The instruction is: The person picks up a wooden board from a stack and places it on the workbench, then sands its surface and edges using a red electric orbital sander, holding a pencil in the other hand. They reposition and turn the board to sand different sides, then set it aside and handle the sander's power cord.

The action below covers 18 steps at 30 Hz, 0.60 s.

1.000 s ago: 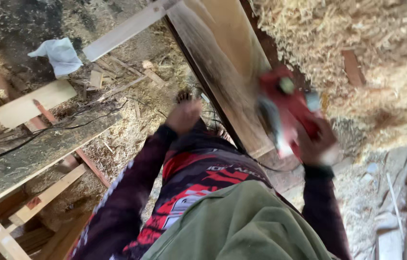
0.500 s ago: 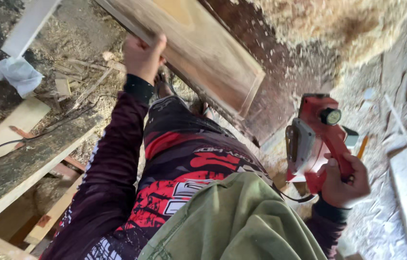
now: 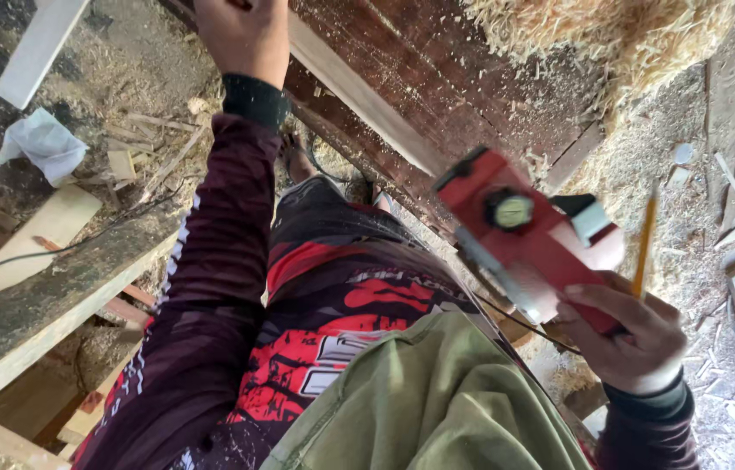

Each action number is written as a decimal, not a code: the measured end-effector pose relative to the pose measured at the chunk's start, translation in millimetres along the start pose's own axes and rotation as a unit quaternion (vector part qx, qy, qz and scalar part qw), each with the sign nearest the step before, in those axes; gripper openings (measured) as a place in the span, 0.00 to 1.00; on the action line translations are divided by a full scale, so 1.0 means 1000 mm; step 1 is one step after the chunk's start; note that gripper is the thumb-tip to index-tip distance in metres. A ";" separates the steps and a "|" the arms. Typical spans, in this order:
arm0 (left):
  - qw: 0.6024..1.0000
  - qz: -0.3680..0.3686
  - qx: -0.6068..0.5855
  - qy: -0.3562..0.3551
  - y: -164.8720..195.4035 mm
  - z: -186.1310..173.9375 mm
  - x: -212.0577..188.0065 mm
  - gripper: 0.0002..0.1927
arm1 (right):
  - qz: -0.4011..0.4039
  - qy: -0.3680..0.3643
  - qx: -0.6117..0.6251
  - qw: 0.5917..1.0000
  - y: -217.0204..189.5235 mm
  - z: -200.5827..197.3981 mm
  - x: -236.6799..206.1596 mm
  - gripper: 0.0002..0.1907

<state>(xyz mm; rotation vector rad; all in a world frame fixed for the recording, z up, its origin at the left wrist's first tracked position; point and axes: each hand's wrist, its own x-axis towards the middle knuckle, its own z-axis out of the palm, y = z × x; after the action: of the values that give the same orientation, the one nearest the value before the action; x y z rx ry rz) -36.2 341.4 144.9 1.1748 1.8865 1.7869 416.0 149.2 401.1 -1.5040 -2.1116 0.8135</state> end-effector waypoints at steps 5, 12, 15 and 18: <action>0.998 0.054 0.011 0.033 0.010 -0.006 -0.002 0.22 | -0.014 -0.038 -0.010 0.999 -0.026 0.007 0.031 0.13; 0.998 -0.044 0.032 -0.022 0.026 -0.005 -0.002 0.22 | -0.034 -0.039 -0.035 0.998 -0.063 0.028 0.066 0.13; 0.996 -0.070 0.047 -0.030 0.032 -0.010 0.001 0.25 | -0.046 -0.045 -0.051 0.997 -0.078 0.037 0.087 0.13; 0.999 0.006 0.030 -0.015 0.032 -0.017 0.013 0.26 | -0.049 -0.053 -0.046 0.996 -0.089 0.047 0.107 0.12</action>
<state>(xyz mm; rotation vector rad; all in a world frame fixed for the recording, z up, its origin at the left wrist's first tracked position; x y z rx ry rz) -45.1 335.9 182.1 1.2287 1.9322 1.7200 289.2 218.5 427.0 -1.4188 -2.3100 0.7849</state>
